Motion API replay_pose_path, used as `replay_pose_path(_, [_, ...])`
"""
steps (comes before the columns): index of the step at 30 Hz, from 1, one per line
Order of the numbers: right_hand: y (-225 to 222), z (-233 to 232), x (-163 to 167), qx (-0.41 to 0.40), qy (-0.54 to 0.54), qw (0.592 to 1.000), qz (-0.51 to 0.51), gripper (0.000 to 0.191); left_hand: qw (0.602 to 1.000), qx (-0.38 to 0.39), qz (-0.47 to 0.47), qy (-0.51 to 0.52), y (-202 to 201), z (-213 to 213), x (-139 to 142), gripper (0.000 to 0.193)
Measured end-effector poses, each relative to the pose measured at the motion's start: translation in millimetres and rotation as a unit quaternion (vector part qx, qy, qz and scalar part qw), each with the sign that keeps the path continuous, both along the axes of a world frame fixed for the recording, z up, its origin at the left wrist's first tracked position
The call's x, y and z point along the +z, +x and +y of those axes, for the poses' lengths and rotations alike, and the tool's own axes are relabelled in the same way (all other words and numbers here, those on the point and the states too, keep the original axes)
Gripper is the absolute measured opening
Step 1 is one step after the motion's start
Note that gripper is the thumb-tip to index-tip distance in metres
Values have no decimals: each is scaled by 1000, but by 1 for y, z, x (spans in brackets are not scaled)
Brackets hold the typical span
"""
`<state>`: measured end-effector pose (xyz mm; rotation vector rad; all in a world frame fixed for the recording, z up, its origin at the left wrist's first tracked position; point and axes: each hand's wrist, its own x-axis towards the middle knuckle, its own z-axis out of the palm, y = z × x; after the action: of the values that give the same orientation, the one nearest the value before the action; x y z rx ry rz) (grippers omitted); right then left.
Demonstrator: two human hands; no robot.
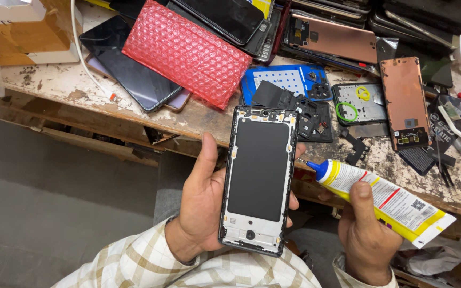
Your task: The person applies adhesive from a tube to the inner edges of a mobile phone frame and then picks up a replacement screen component.
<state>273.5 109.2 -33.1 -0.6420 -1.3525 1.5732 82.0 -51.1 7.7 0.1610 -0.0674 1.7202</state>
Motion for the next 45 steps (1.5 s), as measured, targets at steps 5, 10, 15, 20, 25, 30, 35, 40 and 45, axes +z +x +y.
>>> replay_pose_path(5, [2, 0, -2, -3, 2, 1000, -4, 23, 999, -1, 38, -31, 1, -3, -5, 107])
replay_pose_path(10, [17, 7, -25, -19, -2, 998, -62, 23, 997, -21, 73, -13, 3, -8, -19, 108])
replay_pose_path(15, [5, 35, -75, -93, 13, 989, -111, 32, 997, -29, 63, -45, 1, -3, -30, 104])
replay_pose_path(20, [-39, 72, -74, 40, 155, 942, -293, 25, 993, 57, 105, -8, -16, 7, -40, 106])
replay_pose_path(25, [-126, 76, 17, 103, -84, 991, 10, 34, 990, 138, -8, -30, -33, 6, -52, 108])
replay_pose_path(30, [-253, 75, 118, 239, -108, 961, 89, 35, 981, 181, 36, 52, -50, 12, -72, 110])
replay_pose_path(35, [-381, 72, 163, 329, -91, 938, 61, 37, 973, 194, 85, 87, -59, 9, -91, 112])
replay_pose_path(40, [-458, 60, 200, 340, -78, 937, 0, 41, 982, 176, 64, 34, -85, 2, -80, 113])
replay_pose_path(45, [-471, 43, 225, 313, -94, 945, -14, 63, 985, 163, 61, 5, -99, -2, -77, 115])
